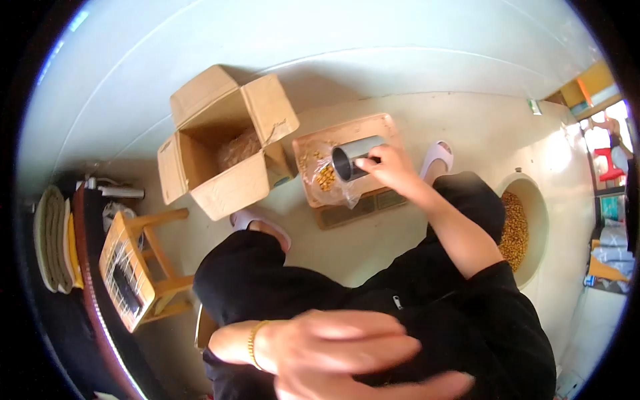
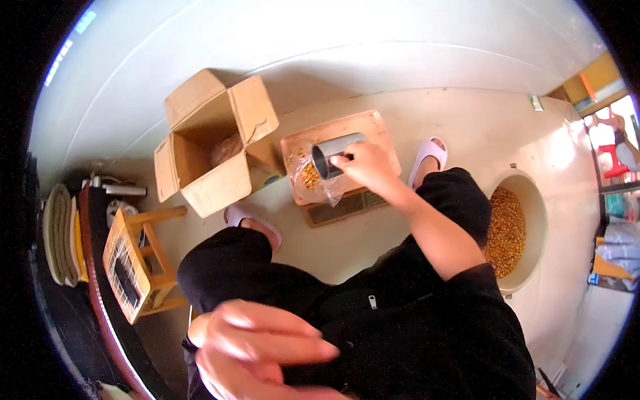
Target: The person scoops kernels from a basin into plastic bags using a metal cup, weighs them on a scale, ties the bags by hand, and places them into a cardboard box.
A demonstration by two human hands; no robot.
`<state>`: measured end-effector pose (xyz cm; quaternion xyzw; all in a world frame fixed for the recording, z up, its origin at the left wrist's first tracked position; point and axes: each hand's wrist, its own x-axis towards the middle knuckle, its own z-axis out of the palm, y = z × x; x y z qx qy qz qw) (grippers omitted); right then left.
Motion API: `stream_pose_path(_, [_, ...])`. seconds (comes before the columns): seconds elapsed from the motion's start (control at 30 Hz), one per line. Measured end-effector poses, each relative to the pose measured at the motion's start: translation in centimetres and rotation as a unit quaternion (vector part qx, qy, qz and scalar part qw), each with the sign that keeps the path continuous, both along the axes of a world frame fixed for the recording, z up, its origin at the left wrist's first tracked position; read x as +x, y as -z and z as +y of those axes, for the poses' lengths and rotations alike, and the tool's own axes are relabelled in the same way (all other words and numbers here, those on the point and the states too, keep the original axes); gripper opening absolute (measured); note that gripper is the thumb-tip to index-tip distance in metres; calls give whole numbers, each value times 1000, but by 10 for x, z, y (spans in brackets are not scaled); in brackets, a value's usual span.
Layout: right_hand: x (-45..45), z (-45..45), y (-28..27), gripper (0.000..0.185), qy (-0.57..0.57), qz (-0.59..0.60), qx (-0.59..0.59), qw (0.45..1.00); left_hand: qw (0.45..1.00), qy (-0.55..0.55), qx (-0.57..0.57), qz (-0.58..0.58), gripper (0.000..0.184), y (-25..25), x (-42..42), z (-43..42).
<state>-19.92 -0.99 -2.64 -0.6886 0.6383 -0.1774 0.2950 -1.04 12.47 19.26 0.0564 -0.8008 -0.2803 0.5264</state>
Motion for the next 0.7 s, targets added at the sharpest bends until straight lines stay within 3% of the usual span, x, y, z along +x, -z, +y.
stream_pose_path(0.03, [4, 0, -1, 36, 6, 22, -17, 1000, 998, -7, 30, -53, 35, 4, 12, -12])
stream_pose_path(0.1, [8, -1, 5, 35, 17, 43, -35, 998, 973, -124, 77, -178, 38, 25, 28, -36])
stream_pose_path(0.17, [22, -8, 19, 34, 18, 79, -17, 997, 910, -254, 110, -310, 42, 80, 28, -52])
stream_pose_path(0.23, [39, -17, 16, 34, 28, 54, 32, 998, 721, -231, 102, -645, 26, 101, 34, -33])
stream_pose_path(0.27, [48, -20, 16, 35, 46, 35, 83, 995, 692, -146, 43, -705, 30, 122, 40, -29])
stream_pose_path(0.3, [54, -24, 17, 33, 39, 30, 84, 995, 709, -65, 76, -698, 33, 142, 40, -22])
stream_pose_path(0.33, [60, -26, 23, 33, 33, 27, 84, 996, 773, -51, 141, -617, 34, 158, 40, -12])
stream_pose_path(0.4, [70, -27, 39, 31, -16, 60, -9, 998, 804, -42, 187, -563, 33, 152, 30, -10])
stream_pose_path(0.5, [78, -23, 59, 29, -70, 156, -99, 980, 784, -125, 96, -601, 32, 146, 25, -21])
stream_pose_path(0.53, [81, -21, 58, 29, -75, 153, -96, 981, 781, -126, 102, -604, 32, 146, 25, -25])
stream_pose_path(0.6, [82, -19, 53, 28, -18, 161, -77, 984, 713, -161, 97, -675, 32, 147, 28, -32])
stream_pose_path(0.7, [64, -21, 34, 29, 12, 149, -45, 988, 720, -172, 130, -660, 33, 164, 35, -38])
